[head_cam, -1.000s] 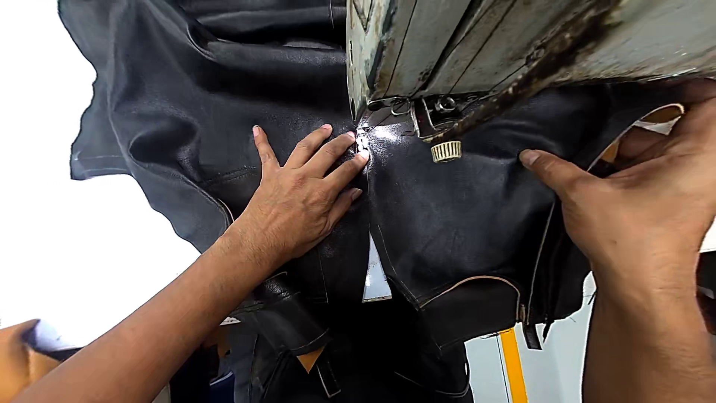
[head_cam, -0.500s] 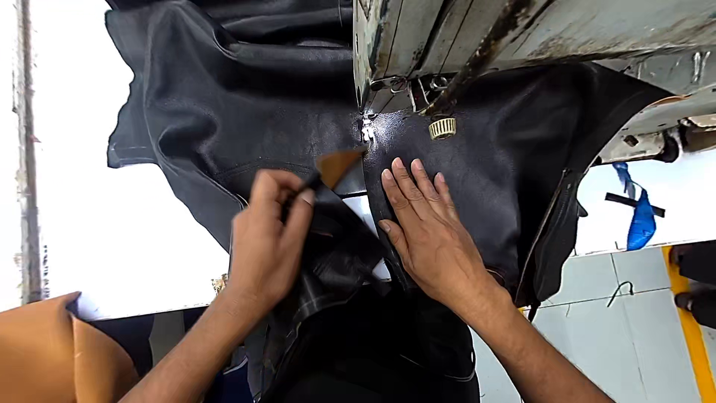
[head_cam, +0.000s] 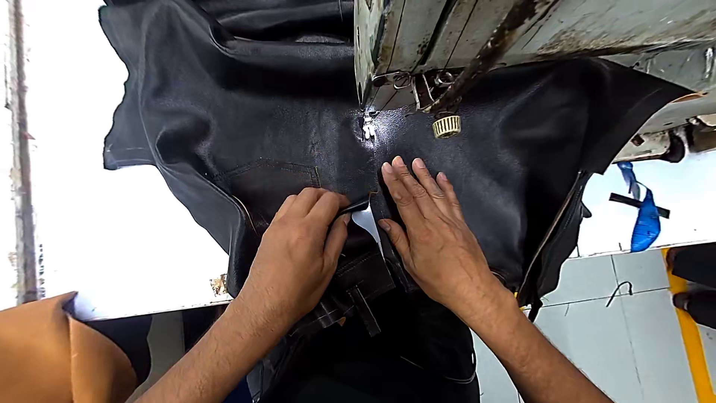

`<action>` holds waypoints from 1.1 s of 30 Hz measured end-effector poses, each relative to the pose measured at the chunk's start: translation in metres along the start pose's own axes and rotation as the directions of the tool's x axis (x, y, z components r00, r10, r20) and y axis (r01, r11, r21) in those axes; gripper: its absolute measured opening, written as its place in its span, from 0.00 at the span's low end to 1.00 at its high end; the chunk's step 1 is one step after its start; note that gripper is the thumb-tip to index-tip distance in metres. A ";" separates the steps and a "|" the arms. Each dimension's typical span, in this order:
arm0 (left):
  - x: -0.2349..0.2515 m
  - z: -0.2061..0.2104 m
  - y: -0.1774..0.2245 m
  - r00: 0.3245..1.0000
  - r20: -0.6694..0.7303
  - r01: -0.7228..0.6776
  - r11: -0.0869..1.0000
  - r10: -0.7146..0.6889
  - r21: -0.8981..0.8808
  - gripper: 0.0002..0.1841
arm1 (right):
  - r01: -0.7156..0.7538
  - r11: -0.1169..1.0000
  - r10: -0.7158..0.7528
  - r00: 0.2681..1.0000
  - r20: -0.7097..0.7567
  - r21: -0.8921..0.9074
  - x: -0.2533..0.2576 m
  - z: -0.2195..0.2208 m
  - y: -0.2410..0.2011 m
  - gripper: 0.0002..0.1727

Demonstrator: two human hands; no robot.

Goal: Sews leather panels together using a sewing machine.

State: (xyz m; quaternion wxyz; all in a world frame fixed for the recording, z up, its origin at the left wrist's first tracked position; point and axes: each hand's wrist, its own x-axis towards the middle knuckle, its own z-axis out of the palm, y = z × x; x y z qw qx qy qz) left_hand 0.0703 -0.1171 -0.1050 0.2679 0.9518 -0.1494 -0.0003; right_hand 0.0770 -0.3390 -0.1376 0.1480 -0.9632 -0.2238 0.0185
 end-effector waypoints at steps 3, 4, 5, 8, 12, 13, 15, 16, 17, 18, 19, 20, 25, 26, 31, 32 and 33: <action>-0.002 -0.003 0.003 0.997 0.072 -0.019 0.997 0.014 0.077 0.17 | -0.006 0.999 0.008 0.999 0.047 -0.039 0.002 -0.003 -0.001 0.33; 0.000 -0.007 0.005 0.994 0.109 -0.030 0.994 0.018 0.107 0.20 | -0.009 0.999 0.011 0.998 0.055 -0.044 0.003 -0.004 -0.001 0.33; 0.004 -0.012 0.005 0.991 0.128 -0.051 0.990 0.034 0.132 0.22 | -0.009 0.999 0.012 0.998 0.060 -0.043 0.003 -0.005 -0.001 0.33; 0.025 -0.016 -0.004 0.976 0.079 -0.211 0.968 0.201 0.138 0.18 | -0.006 0.999 0.008 0.998 0.068 -0.037 0.003 -0.007 -0.001 0.32; 0.039 0.011 -0.036 0.931 0.156 -0.358 0.908 0.330 0.219 0.27 | -0.008 0.999 0.010 0.998 0.054 -0.048 0.004 -0.008 -0.001 0.32; 0.038 0.013 -0.040 0.933 0.163 -0.352 0.904 0.320 0.242 0.27 | -0.008 0.999 0.011 0.999 0.050 -0.050 0.004 -0.009 -0.001 0.32; 0.037 0.015 -0.040 0.937 0.164 -0.342 0.904 0.308 0.258 0.27 | -0.016 0.999 0.018 0.999 0.051 -0.031 0.004 -0.012 0.001 0.32; 0.036 0.015 -0.039 0.939 0.162 -0.337 0.906 0.304 0.255 0.27 | -0.017 1.000 0.017 0.998 0.054 -0.010 0.004 -0.015 0.002 0.33; 0.037 0.016 -0.038 0.940 0.159 -0.335 0.908 0.303 0.253 0.27 | -0.014 1.000 0.014 0.999 0.044 0.014 0.006 -0.018 0.004 0.33; 0.039 0.015 -0.038 0.939 0.158 -0.336 0.907 0.304 0.252 0.27 | -0.007 0.999 0.007 1.000 0.011 0.040 0.009 -0.019 0.007 0.32; 0.040 0.015 -0.039 0.939 0.163 -0.338 0.907 0.304 0.252 0.28 | 0.000 0.999 0.001 1.000 -0.016 0.045 0.013 -0.019 0.010 0.32; 0.040 0.015 -0.040 0.938 0.170 -0.339 0.907 0.304 0.250 0.28 | 0.014 0.999 -0.013 1.000 -0.026 0.036 0.017 -0.017 0.013 0.33; 0.043 0.017 -0.045 0.931 0.159 -0.360 0.901 0.329 0.243 0.27 | 0.035 0.999 -0.035 0.999 0.026 -0.008 0.026 -0.007 0.028 0.35; 0.043 0.017 -0.046 0.931 0.161 -0.359 0.901 0.327 0.244 0.27 | 0.032 0.999 -0.032 0.999 0.030 -0.004 0.026 -0.006 0.028 0.35; 0.046 0.016 -0.047 0.929 0.172 -0.364 0.897 0.329 0.252 0.27 | 0.010 1.000 -0.010 0.999 0.042 0.002 0.027 -0.006 0.027 0.35; 0.047 0.016 -0.047 0.929 0.176 -0.364 0.896 0.327 0.254 0.27 | 0.007 1.000 -0.007 0.999 0.043 -0.002 0.027 -0.006 0.027 0.35; 0.049 0.016 -0.048 0.929 0.178 -0.364 0.895 0.326 0.258 0.27 | 0.007 1.000 -0.007 0.999 0.042 -0.008 0.029 -0.006 0.027 0.35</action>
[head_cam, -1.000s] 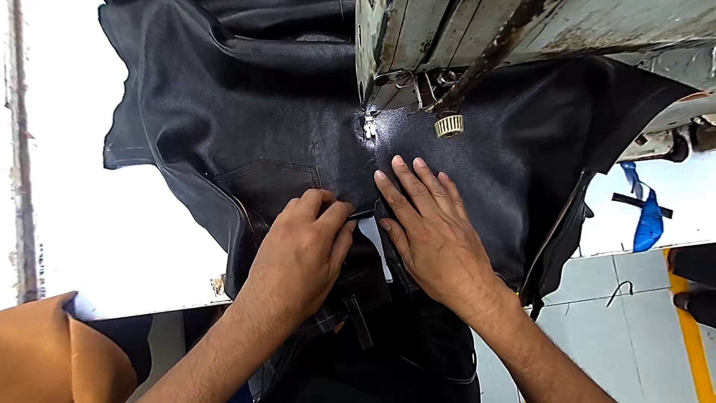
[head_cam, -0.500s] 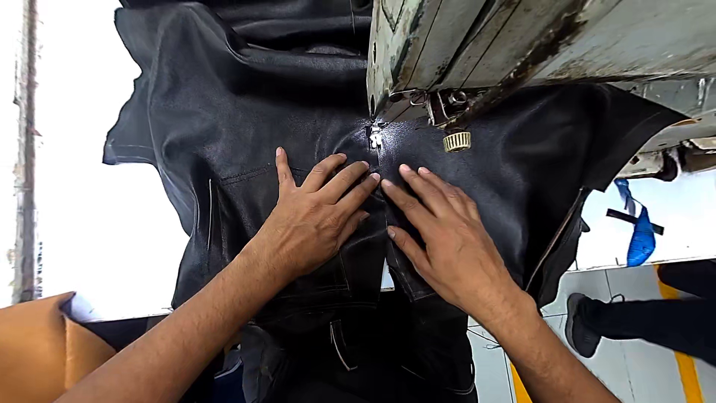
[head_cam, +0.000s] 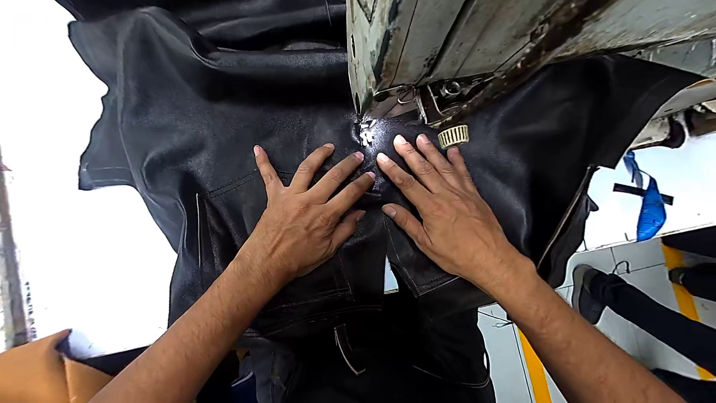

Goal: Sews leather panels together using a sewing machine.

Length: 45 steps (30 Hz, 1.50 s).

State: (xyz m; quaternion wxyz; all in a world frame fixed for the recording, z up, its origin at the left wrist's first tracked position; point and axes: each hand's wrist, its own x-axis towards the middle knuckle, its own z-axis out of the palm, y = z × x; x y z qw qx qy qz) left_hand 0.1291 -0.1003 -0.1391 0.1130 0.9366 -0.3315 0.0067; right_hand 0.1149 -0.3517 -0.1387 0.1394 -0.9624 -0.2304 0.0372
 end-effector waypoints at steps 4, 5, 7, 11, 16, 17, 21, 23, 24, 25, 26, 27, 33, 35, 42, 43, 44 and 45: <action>0.005 0.000 -0.003 1.000 -0.003 0.014 1.000 -0.014 0.000 0.27 | -0.009 1.000 0.009 1.000 0.022 -0.003 0.006 -0.003 0.002 0.35; 0.006 0.000 -0.004 1.000 -0.002 0.014 1.000 -0.014 0.000 0.27 | -0.010 1.000 0.010 1.000 0.024 -0.002 0.007 -0.003 0.002 0.35; 0.008 0.000 -0.007 1.000 -0.002 0.014 1.000 -0.014 0.001 0.28 | -0.013 1.000 0.013 1.000 0.024 -0.003 0.011 -0.004 0.003 0.35; 0.012 0.000 -0.011 1.000 -0.015 0.015 1.000 -0.015 -0.012 0.28 | -0.025 1.000 0.024 0.999 0.031 0.003 0.016 -0.005 0.003 0.35; 0.016 0.000 -0.017 1.000 -0.024 0.017 1.000 -0.018 -0.012 0.28 | -0.037 0.999 0.036 0.999 0.032 0.013 0.021 -0.006 0.002 0.35; 0.018 0.001 -0.019 0.999 -0.033 0.015 1.000 -0.015 -0.011 0.28 | -0.039 0.999 0.039 0.999 0.029 0.008 0.023 -0.005 0.003 0.35; 0.017 -0.005 -0.016 0.999 -0.020 0.027 0.999 -0.027 -0.020 0.29 | -0.024 0.998 0.025 1.000 -0.017 0.057 0.024 -0.003 0.008 0.36; 0.004 -0.022 0.015 0.999 0.009 -0.034 0.994 0.035 -0.105 0.34 | -0.003 0.969 0.038 0.990 -0.135 0.249 0.002 -0.024 0.003 0.30; -0.003 -0.026 0.035 0.995 -0.021 -0.098 0.980 0.096 -0.174 0.35 | -0.004 0.943 0.081 0.973 -0.217 0.333 -0.014 -0.038 -0.001 0.26; -0.010 -0.024 0.053 0.986 -0.051 -0.168 0.958 0.160 -0.234 0.34 | -0.013 0.917 0.136 0.950 -0.282 0.399 -0.032 -0.050 -0.004 0.21; -0.014 -0.019 0.066 0.975 -0.067 -0.221 0.938 0.211 -0.268 0.30 | -0.012 0.880 0.195 0.920 -0.340 0.475 -0.051 -0.059 -0.007 0.17; -0.015 -0.012 0.073 0.967 -0.079 -0.253 0.920 0.240 -0.298 0.25 | -0.008 0.838 0.252 0.892 -0.374 0.545 -0.068 -0.065 -0.010 0.14; 0.020 -0.040 0.068 0.981 -0.151 -0.001 0.771 -0.124 -0.637 0.12 | -0.033 0.610 0.449 0.837 -0.312 0.791 -0.133 -0.063 -0.052 0.10; 0.030 -0.050 0.061 0.980 -0.110 0.040 0.712 -0.163 -0.701 0.12 | -0.082 0.816 0.371 0.833 -0.410 0.572 -0.132 -0.049 -0.056 0.27; 0.037 -0.074 0.064 0.991 -0.100 -0.133 0.739 0.089 -0.661 0.13 | -0.122 0.991 0.133 0.919 -0.371 0.052 -0.093 -0.097 -0.009 0.12; 0.035 -0.078 0.071 0.978 -0.126 -0.208 0.758 0.166 -0.618 0.19 | -0.086 0.995 0.097 0.938 -0.333 0.049 -0.090 -0.107 -0.007 0.11; 0.034 -0.081 0.078 0.962 -0.122 -0.271 0.783 0.245 -0.560 0.29 | -0.056 0.997 0.069 0.951 -0.302 0.051 -0.086 -0.114 -0.004 0.11; 0.035 -0.082 0.086 0.945 -0.075 -0.311 0.810 0.317 -0.496 0.38 | -0.039 0.997 0.054 0.960 -0.275 0.059 -0.081 -0.119 0.000 0.11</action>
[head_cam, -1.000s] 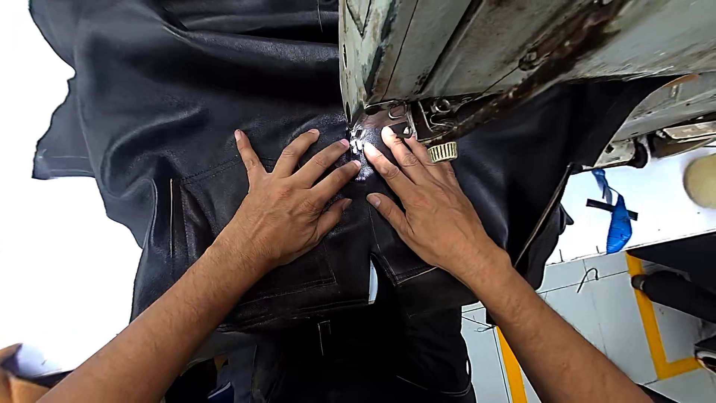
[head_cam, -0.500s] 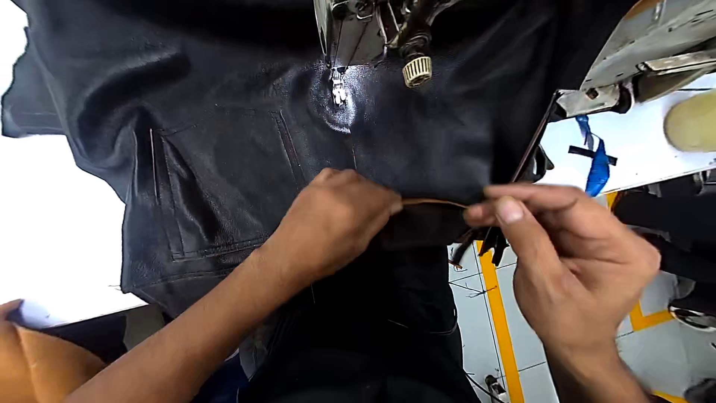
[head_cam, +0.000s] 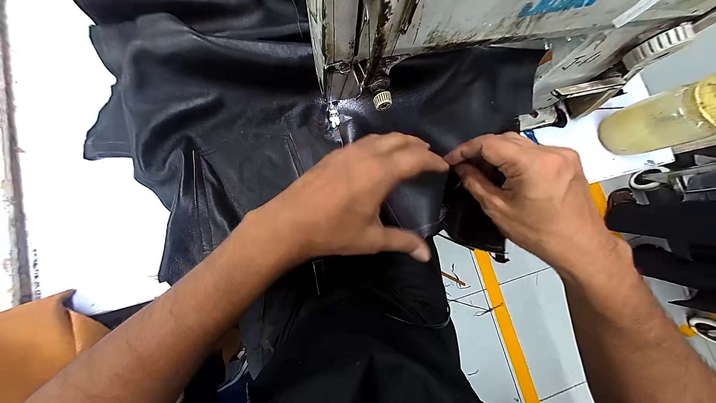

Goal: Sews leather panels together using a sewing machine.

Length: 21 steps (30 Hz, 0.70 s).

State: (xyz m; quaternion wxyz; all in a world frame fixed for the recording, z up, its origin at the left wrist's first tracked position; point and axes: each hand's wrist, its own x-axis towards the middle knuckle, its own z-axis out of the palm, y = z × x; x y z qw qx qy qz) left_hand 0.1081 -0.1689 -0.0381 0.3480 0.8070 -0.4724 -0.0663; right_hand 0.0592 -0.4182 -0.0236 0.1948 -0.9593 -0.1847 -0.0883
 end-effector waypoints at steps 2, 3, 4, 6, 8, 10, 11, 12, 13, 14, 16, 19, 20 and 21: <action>0.005 0.013 0.002 0.995 0.093 -0.041 0.997 0.034 0.070 0.38 | -0.003 1.000 0.001 0.999 0.037 0.029 0.008 -0.001 0.005 0.10; 0.006 0.021 -0.004 0.998 0.038 -0.051 0.997 0.049 0.055 0.28 | -0.004 0.999 0.003 1.000 0.025 0.046 0.007 0.002 0.005 0.09; 0.008 0.025 -0.011 0.997 -0.068 -0.021 1.000 0.021 0.008 0.19 | -0.001 0.998 0.002 1.000 -0.014 0.057 0.003 0.006 0.005 0.10; 0.013 0.023 -0.021 0.951 -0.244 0.160 0.978 -0.188 -0.131 0.11 | 0.030 0.999 -0.029 0.999 -0.035 0.029 -0.017 0.012 -0.001 0.35; 0.019 0.019 -0.027 0.863 -0.295 0.331 0.901 -0.410 -0.282 0.12 | 0.021 0.996 -0.015 0.997 0.073 -0.087 -0.039 0.015 0.005 0.58; 0.021 0.015 -0.030 0.839 -0.258 0.385 0.858 -0.479 -0.340 0.12 | 0.003 0.996 0.004 0.997 0.074 -0.094 -0.048 0.007 0.030 0.39; 0.022 0.013 -0.030 0.847 -0.220 0.390 0.847 -0.484 -0.361 0.12 | -0.043 0.996 0.044 0.999 0.012 -0.078 -0.045 -0.004 0.041 0.23; 0.023 0.010 -0.028 0.853 -0.187 0.387 0.831 -0.487 -0.398 0.13 | -0.105 0.992 0.098 0.991 -0.091 -0.075 -0.041 -0.016 0.047 0.16; 0.024 0.008 -0.026 0.855 -0.157 0.382 0.804 -0.495 -0.456 0.14 | -0.172 0.981 0.148 0.962 -0.230 -0.090 -0.037 -0.025 0.048 0.14; 0.025 0.004 -0.023 0.851 -0.130 0.375 0.763 -0.509 -0.527 0.15 | -0.230 0.969 0.178 0.907 -0.383 -0.094 -0.033 -0.030 0.043 0.15; 0.029 -0.004 -0.018 0.837 -0.137 0.327 0.686 -0.530 -0.650 0.17 | -0.175 0.985 0.143 0.792 -0.593 0.004 -0.035 -0.024 0.012 0.17; 0.031 -0.011 -0.014 0.837 -0.177 0.254 0.655 -0.517 -0.712 0.17 | 0.180 0.964 -0.075 0.887 -0.455 0.193 -0.047 0.041 -0.035 0.09; 0.029 -0.012 -0.013 0.853 -0.192 0.225 0.675 -0.484 -0.703 0.17 | 0.215 0.949 -0.146 0.948 -0.282 0.232 -0.041 0.062 -0.034 0.13; 0.026 -0.014 -0.011 0.873 -0.211 0.199 0.717 -0.439 -0.668 0.16 | 0.179 0.962 -0.165 0.983 -0.085 0.204 -0.030 0.077 -0.026 0.16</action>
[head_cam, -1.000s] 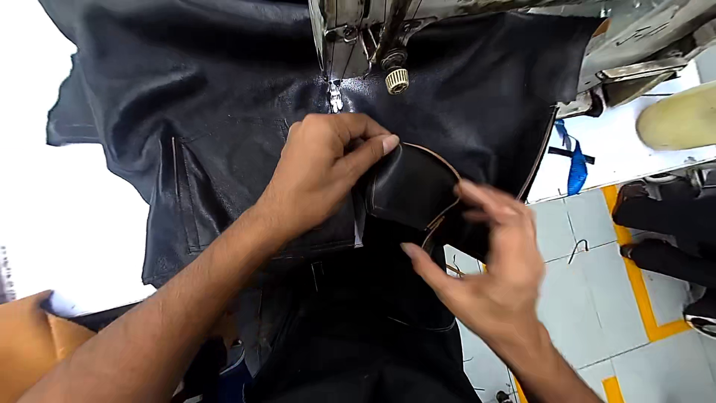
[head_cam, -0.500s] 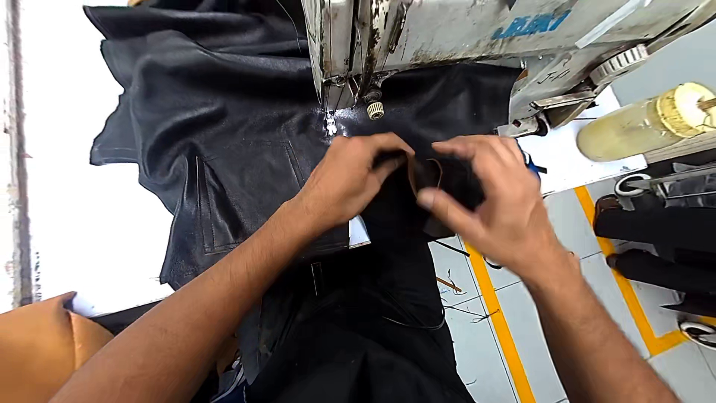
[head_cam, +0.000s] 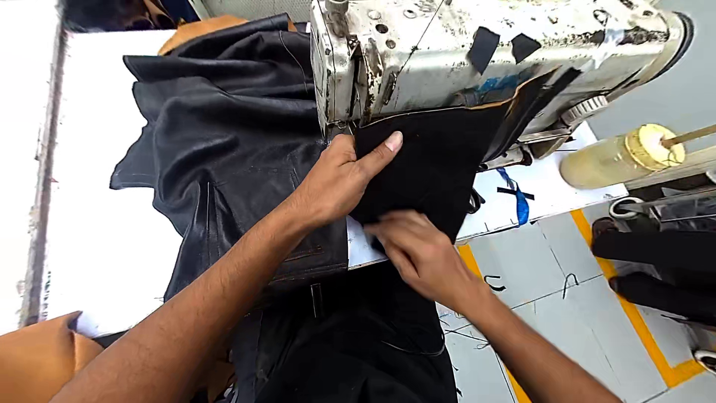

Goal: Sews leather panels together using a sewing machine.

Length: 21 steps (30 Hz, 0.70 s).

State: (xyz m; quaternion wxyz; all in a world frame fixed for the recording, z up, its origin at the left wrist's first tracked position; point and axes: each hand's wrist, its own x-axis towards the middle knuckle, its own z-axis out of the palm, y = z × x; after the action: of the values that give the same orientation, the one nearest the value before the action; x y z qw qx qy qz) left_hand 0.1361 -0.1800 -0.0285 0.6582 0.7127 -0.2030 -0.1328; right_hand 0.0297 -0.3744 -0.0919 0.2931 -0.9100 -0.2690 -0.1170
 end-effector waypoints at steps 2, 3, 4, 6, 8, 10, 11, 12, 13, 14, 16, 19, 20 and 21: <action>-0.012 -0.002 0.006 0.987 0.068 -0.155 0.969 0.144 0.191 0.16 | -0.040 0.985 0.061 0.991 0.122 -0.166 0.021 0.014 0.034 0.15; -0.021 -0.001 0.008 0.971 0.110 -0.238 0.914 0.213 0.329 0.17 | -0.034 0.968 0.059 0.994 0.090 -0.250 0.027 0.017 0.050 0.14; -0.032 0.002 0.006 0.938 0.185 -0.346 0.826 0.293 0.445 0.17 | -0.028 0.954 0.041 0.998 0.037 -0.300 0.030 0.019 0.065 0.13; -0.051 0.009 -0.015 0.839 0.380 -0.544 0.631 0.389 0.554 0.17 | -0.102 0.959 0.107 0.994 0.004 -0.266 0.027 0.021 0.093 0.18; -0.066 0.021 -0.054 0.786 0.481 -0.618 0.535 0.389 0.576 0.24 | -0.231 0.959 0.250 0.963 0.102 -0.163 0.016 0.007 0.104 0.19; -0.078 0.031 -0.091 0.781 0.536 -0.618 0.518 0.319 0.592 0.29 | -0.232 0.952 0.274 0.936 0.220 -0.200 0.003 -0.014 0.114 0.18; -0.082 0.035 -0.103 0.780 0.549 -0.617 0.519 0.301 0.592 0.30 | -0.185 0.953 0.245 0.935 0.257 -0.239 0.003 -0.025 0.118 0.18; -0.085 0.038 -0.110 0.778 0.555 -0.617 0.518 0.293 0.592 0.30 | -0.121 0.946 0.207 0.939 0.274 -0.301 0.006 -0.037 0.120 0.19; -0.086 0.040 -0.111 0.779 0.561 -0.614 0.523 0.281 0.591 0.30 | -0.079 0.929 0.192 0.939 0.287 -0.363 0.011 -0.051 0.117 0.20; -0.085 0.041 -0.109 0.781 0.563 -0.608 0.532 0.270 0.589 0.29 | -0.109 0.913 0.244 0.919 0.311 -0.393 0.020 -0.070 0.109 0.22; -0.086 0.044 -0.103 0.796 0.549 -0.584 0.558 0.253 0.590 0.30 | -0.336 0.874 0.431 0.869 0.242 -0.351 0.027 -0.103 0.101 0.20; -0.093 0.056 -0.094 0.837 0.524 -0.513 0.565 0.161 0.646 0.28 | -0.633 0.774 0.625 0.767 -0.147 -0.011 0.010 -0.123 0.088 0.21; -0.095 0.062 -0.093 0.840 0.529 -0.499 0.555 0.120 0.666 0.26 | -0.648 0.761 0.640 0.738 -0.216 0.040 0.006 -0.117 0.075 0.24; -0.097 0.065 -0.091 0.838 0.539 -0.494 0.550 0.092 0.674 0.25 | -0.613 0.790 0.598 0.770 -0.224 0.004 0.002 -0.104 0.058 0.28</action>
State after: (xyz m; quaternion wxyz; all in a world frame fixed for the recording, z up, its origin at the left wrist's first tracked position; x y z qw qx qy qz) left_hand 0.0312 -0.1882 -0.1329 0.2214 0.8320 -0.5036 -0.0715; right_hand 0.0579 -0.4755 -0.0359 0.3104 -0.9397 0.0756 -0.1223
